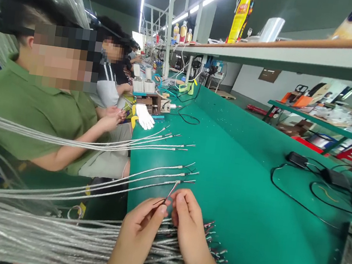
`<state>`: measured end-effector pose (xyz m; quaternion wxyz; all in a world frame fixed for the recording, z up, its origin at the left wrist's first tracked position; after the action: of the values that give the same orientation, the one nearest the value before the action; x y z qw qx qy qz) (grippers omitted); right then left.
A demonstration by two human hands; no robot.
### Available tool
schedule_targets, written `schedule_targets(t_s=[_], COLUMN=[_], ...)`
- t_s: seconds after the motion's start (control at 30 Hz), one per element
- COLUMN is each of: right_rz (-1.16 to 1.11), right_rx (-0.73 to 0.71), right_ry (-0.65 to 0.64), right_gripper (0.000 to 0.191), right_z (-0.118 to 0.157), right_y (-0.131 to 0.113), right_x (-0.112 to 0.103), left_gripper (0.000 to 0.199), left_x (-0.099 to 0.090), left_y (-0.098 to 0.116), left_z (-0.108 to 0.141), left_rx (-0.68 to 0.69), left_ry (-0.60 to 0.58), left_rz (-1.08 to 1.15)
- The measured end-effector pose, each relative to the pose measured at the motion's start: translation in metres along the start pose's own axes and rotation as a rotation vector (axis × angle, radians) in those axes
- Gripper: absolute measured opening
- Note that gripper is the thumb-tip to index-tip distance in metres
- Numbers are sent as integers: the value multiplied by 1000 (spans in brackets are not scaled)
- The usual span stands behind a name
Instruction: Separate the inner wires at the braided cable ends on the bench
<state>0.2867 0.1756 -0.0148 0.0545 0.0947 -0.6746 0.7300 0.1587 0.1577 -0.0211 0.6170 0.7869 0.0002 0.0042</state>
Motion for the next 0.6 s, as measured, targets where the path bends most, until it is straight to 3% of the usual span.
schedule_targets(t_s=[0.27, 0.6], right_rz=[16, -78], right_rx=[-53, -59], right_ry=[1, -29], right_gripper=[17, 13], right_z=[2, -1], right_y=[-4, -2], right_x=[-3, -7], left_gripper=[18, 21], left_x=[6, 4], left_y=[0, -1], left_z=[0, 2], left_rx=[-27, -7], left_ry=[-25, -37], left_rz=[-44, -98])
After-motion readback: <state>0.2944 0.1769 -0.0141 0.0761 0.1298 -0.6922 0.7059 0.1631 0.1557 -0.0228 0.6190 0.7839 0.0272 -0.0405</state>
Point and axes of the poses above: each hand's wrist, its own z-axis away from the middle knuckle, its own x-axis out of the palm, y = z × x, the point moved 2 cm from there along -z, towards the middle knuckle, and after that the axes turned 3 degrees about x, right-handed, at the moved point
